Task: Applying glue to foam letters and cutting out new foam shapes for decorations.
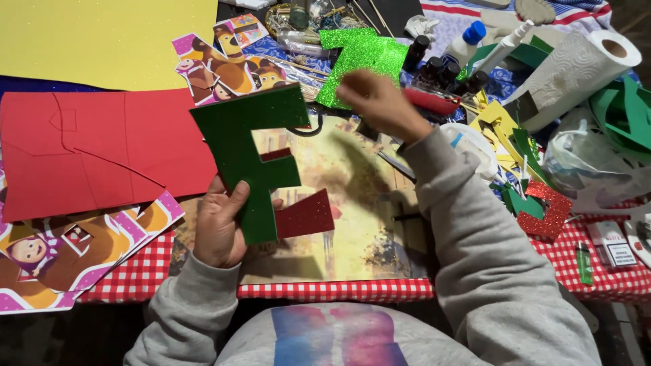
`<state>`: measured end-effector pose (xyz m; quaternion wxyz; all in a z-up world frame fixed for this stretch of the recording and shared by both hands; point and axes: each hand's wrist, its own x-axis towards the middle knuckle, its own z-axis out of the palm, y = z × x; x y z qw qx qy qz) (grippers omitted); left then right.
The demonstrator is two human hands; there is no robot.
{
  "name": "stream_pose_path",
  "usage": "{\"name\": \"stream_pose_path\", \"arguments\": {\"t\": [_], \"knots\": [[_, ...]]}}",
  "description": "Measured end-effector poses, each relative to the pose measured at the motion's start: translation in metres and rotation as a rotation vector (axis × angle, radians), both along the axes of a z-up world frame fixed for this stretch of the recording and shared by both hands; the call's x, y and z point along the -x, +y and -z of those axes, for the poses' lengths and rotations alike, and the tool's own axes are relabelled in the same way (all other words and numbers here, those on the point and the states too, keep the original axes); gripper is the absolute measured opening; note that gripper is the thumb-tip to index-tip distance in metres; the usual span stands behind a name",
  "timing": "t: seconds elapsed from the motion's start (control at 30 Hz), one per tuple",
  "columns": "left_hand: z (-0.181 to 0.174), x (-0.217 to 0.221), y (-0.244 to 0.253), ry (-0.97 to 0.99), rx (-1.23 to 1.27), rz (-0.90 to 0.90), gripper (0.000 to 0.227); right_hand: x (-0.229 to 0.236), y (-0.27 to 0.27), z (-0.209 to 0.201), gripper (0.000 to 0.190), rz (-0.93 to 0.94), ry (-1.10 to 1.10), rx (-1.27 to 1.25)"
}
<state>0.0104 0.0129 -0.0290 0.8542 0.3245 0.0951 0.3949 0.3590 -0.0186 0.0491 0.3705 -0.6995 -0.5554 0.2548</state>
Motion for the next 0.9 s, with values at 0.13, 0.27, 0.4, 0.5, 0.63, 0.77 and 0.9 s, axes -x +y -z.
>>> {"name": "stream_pose_path", "arguments": {"t": [0.13,0.27,0.4,0.5,0.63,0.77,0.9], "knots": [[-0.004,-0.007,-0.009,0.089,-0.027,0.009,0.027,0.060,-0.022,-0.035,0.065,-0.330,0.502,-0.013],[-0.013,-0.011,-0.016,0.172,-0.071,0.096,0.034,0.069,-0.021,-0.034,0.049,-0.280,0.408,0.014],[-0.001,-0.011,-0.013,0.219,-0.129,0.094,0.046,0.062,-0.020,-0.037,0.030,-0.213,0.424,0.052],[-0.004,-0.011,-0.015,0.245,-0.032,0.185,0.052,0.036,-0.010,-0.042,0.030,-0.156,0.497,-0.003],[-0.008,-0.011,-0.016,0.247,-0.039,0.208,0.056,-0.009,0.019,-0.048,0.033,-0.111,0.398,-0.128],[-0.005,-0.011,-0.014,0.277,-0.001,0.209,0.057,-0.034,0.048,-0.060,0.031,-0.143,0.613,-0.085],[0.007,-0.012,-0.018,0.420,-0.121,0.166,0.050,-0.055,0.074,-0.076,0.028,-0.095,0.573,-0.117]]}}
